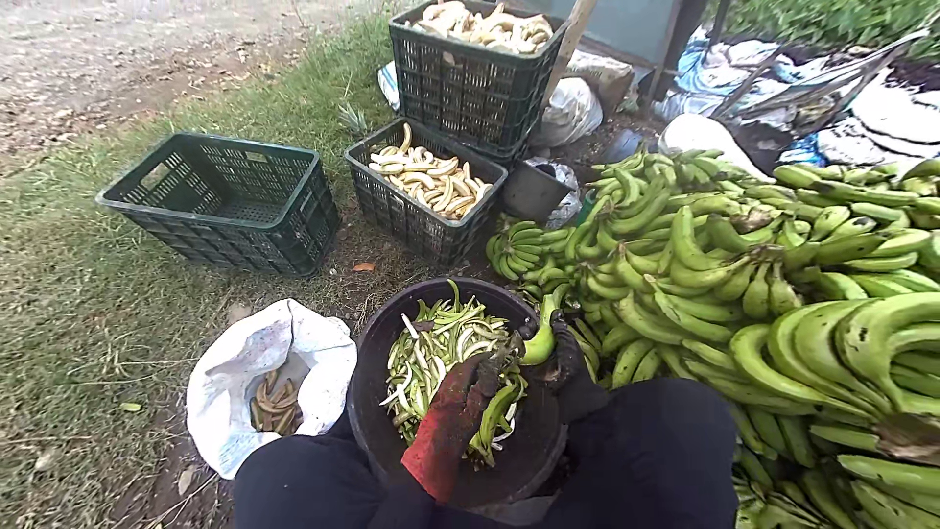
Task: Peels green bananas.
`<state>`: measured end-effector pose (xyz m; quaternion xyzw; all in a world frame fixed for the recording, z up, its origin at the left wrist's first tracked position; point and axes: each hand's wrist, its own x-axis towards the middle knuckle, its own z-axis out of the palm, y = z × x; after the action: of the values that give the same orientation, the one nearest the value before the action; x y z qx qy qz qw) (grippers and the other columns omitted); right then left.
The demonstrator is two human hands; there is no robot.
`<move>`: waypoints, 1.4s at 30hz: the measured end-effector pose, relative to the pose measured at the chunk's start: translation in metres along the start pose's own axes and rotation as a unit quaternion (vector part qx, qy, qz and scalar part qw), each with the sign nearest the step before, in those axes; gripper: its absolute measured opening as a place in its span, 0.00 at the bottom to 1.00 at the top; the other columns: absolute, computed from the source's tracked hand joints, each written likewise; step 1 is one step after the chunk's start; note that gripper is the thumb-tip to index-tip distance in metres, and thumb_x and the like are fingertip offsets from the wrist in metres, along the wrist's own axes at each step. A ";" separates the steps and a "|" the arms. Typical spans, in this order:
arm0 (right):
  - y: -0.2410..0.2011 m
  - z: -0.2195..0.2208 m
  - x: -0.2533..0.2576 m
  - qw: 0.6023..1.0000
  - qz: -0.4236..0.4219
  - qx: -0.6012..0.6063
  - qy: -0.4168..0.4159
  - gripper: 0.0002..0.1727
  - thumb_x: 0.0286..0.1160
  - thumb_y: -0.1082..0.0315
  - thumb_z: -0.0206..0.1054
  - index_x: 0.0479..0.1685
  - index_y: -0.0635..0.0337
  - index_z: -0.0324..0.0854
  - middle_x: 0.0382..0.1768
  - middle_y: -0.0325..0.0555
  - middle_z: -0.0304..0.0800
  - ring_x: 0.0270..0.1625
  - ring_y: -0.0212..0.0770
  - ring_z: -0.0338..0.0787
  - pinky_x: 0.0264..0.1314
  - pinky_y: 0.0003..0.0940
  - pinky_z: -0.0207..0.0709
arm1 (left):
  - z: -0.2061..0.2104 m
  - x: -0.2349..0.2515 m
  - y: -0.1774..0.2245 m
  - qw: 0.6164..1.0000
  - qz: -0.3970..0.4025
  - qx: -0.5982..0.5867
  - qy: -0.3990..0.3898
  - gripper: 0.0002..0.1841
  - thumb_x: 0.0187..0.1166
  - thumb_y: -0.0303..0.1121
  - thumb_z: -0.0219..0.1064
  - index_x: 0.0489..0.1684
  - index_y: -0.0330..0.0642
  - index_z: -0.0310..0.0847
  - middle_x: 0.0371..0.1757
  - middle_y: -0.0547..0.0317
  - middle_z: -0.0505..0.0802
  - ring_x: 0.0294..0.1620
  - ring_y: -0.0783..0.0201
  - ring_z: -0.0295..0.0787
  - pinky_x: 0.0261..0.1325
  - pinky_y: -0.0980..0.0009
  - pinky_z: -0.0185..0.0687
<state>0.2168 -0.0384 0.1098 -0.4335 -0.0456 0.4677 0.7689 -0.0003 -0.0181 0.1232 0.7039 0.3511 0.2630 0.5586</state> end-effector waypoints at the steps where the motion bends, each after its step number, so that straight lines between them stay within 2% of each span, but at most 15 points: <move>1: 0.006 -0.005 0.000 1.000 0.004 -0.010 0.009 0.27 0.94 0.44 0.39 0.61 0.57 0.74 0.31 0.50 0.87 0.30 0.44 0.89 0.32 0.42 0.88 | -0.002 -0.001 0.001 0.997 0.029 0.068 -0.002 0.23 0.91 0.53 0.54 0.75 0.56 0.82 0.57 0.63 0.93 0.56 0.67 0.91 0.64 0.60 0.89; 3: 0.014 -0.009 -0.001 0.999 0.009 -0.023 0.026 0.27 0.95 0.46 0.38 0.54 0.58 0.75 0.26 0.47 0.85 0.24 0.41 0.87 0.25 0.37 0.85 | -0.003 -0.003 0.000 0.981 0.072 0.180 -0.008 0.22 0.88 0.53 0.57 0.73 0.58 0.83 0.63 0.65 0.92 0.66 0.68 0.87 0.75 0.60 0.82; 6: 0.022 -0.013 -0.002 0.999 0.009 -0.021 0.043 0.24 0.95 0.47 0.41 0.53 0.57 0.75 0.26 0.44 0.84 0.24 0.36 0.86 0.26 0.33 0.84 | 0.001 -0.005 0.003 0.963 0.078 0.258 -0.015 0.24 0.85 0.57 0.59 0.69 0.56 0.86 0.62 0.63 0.93 0.68 0.66 0.87 0.77 0.58 0.80; 15: 0.033 -0.013 -0.006 0.999 -0.027 -0.038 -0.006 0.20 0.95 0.53 0.40 0.66 0.52 0.73 0.30 0.41 0.85 0.26 0.33 0.85 0.29 0.31 0.83 | 0.003 0.001 0.007 0.954 0.084 0.285 -0.047 0.25 0.83 0.61 0.59 0.65 0.56 0.87 0.58 0.63 0.94 0.64 0.65 0.89 0.73 0.58 0.82; 17: 0.034 -0.003 -0.015 0.998 -0.021 -0.051 -0.002 0.21 0.94 0.51 0.39 0.65 0.51 0.72 0.32 0.39 0.82 0.26 0.33 0.83 0.29 0.32 0.80 | 0.000 0.003 0.006 0.954 0.080 0.283 -0.050 0.25 0.82 0.59 0.61 0.66 0.55 0.87 0.58 0.60 0.94 0.65 0.62 0.89 0.73 0.55 0.82; 19: 0.031 0.000 -0.018 0.999 0.032 -0.004 0.012 0.22 0.94 0.49 0.40 0.55 0.53 0.75 0.26 0.40 0.83 0.22 0.33 0.84 0.24 0.30 0.82 | -0.005 0.005 -0.006 0.963 0.058 0.261 -0.033 0.24 0.84 0.58 0.61 0.66 0.54 0.87 0.61 0.61 0.93 0.67 0.64 0.87 0.76 0.57 0.80; 21: 0.021 0.005 -0.025 0.998 0.062 0.034 -0.003 0.22 0.95 0.50 0.38 0.53 0.53 0.74 0.22 0.40 0.82 0.19 0.33 0.83 0.21 0.29 0.83 | -0.012 0.006 -0.019 0.972 0.008 0.235 -0.013 0.23 0.86 0.57 0.58 0.67 0.56 0.87 0.63 0.65 0.93 0.69 0.69 0.86 0.77 0.58 0.79; 24: 0.018 -0.003 -0.021 0.997 0.034 0.019 -0.061 0.21 0.95 0.54 0.38 0.59 0.54 0.75 0.27 0.43 0.85 0.24 0.35 0.87 0.28 0.32 0.86 | -0.016 0.006 -0.016 0.982 -0.058 0.174 -0.035 0.23 0.87 0.60 0.54 0.69 0.62 0.84 0.59 0.69 0.93 0.59 0.71 0.90 0.67 0.57 0.87; 27: 0.015 -0.008 -0.012 0.995 0.005 -0.056 -0.083 0.19 0.94 0.58 0.43 0.69 0.55 0.73 0.33 0.44 0.88 0.29 0.36 0.89 0.33 0.32 0.88 | -0.015 0.008 -0.001 0.983 -0.070 0.150 -0.079 0.24 0.88 0.61 0.52 0.75 0.68 0.79 0.54 0.68 0.94 0.49 0.69 0.92 0.56 0.57 0.91; 30: 0.009 -0.013 -0.001 0.989 0.071 -0.039 -0.123 0.21 0.95 0.53 0.43 0.67 0.57 0.73 0.34 0.48 0.89 0.31 0.39 0.90 0.33 0.32 0.87 | -0.020 0.007 0.012 0.972 -0.023 0.199 -0.125 0.24 0.89 0.61 0.51 0.77 0.68 0.79 0.61 0.70 0.93 0.60 0.71 0.90 0.68 0.58 0.87; 32: 0.003 -0.009 0.002 0.983 0.124 -0.034 -0.127 0.22 0.94 0.50 0.43 0.64 0.55 0.74 0.34 0.48 0.88 0.28 0.39 0.89 0.27 0.31 0.86 | -0.026 0.009 0.016 0.959 0.016 0.244 -0.141 0.25 0.89 0.60 0.51 0.77 0.66 0.79 0.64 0.68 0.92 0.67 0.70 0.87 0.75 0.57 0.81; 35: -0.001 0.007 -0.004 0.981 0.127 -0.063 -0.130 0.22 0.95 0.51 0.43 0.71 0.53 0.72 0.34 0.48 0.88 0.28 0.38 0.89 0.27 0.31 0.86 | -0.032 0.012 0.018 0.948 0.039 0.282 -0.140 0.24 0.89 0.59 0.51 0.76 0.65 0.80 0.63 0.66 0.93 0.67 0.69 0.87 0.76 0.57 0.80; 38: 0.002 0.020 -0.013 0.982 0.124 -0.076 -0.123 0.29 0.95 0.46 0.33 0.67 0.56 0.73 0.33 0.47 0.88 0.27 0.38 0.89 0.28 0.31 0.86 | -0.032 0.017 0.014 0.946 0.029 0.292 -0.136 0.24 0.89 0.58 0.52 0.76 0.64 0.80 0.61 0.64 0.93 0.66 0.66 0.88 0.75 0.56 0.80; 40: 0.006 0.025 -0.023 0.982 0.070 -0.123 -0.123 0.32 0.95 0.47 0.30 0.68 0.61 0.74 0.38 0.48 0.90 0.33 0.38 0.90 0.34 0.32 0.88 | -0.031 0.022 0.007 0.947 0.018 0.301 -0.115 0.24 0.88 0.57 0.54 0.77 0.63 0.80 0.59 0.59 0.93 0.65 0.60 0.88 0.74 0.53 0.80; 42: 0.012 0.032 -0.035 0.978 0.009 -0.191 -0.087 0.30 0.96 0.53 0.34 0.76 0.63 0.72 0.50 0.48 0.90 0.45 0.34 0.90 0.48 0.31 0.87 | -0.029 0.027 0.002 0.942 -0.005 0.326 -0.076 0.25 0.85 0.55 0.59 0.78 0.64 0.79 0.59 0.55 0.92 0.63 0.55 0.88 0.73 0.49 0.79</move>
<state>0.1737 -0.0429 0.1330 -0.5299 -0.1970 0.4935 0.6610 -0.0056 0.0203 0.1319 0.8635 0.3777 0.0774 0.3251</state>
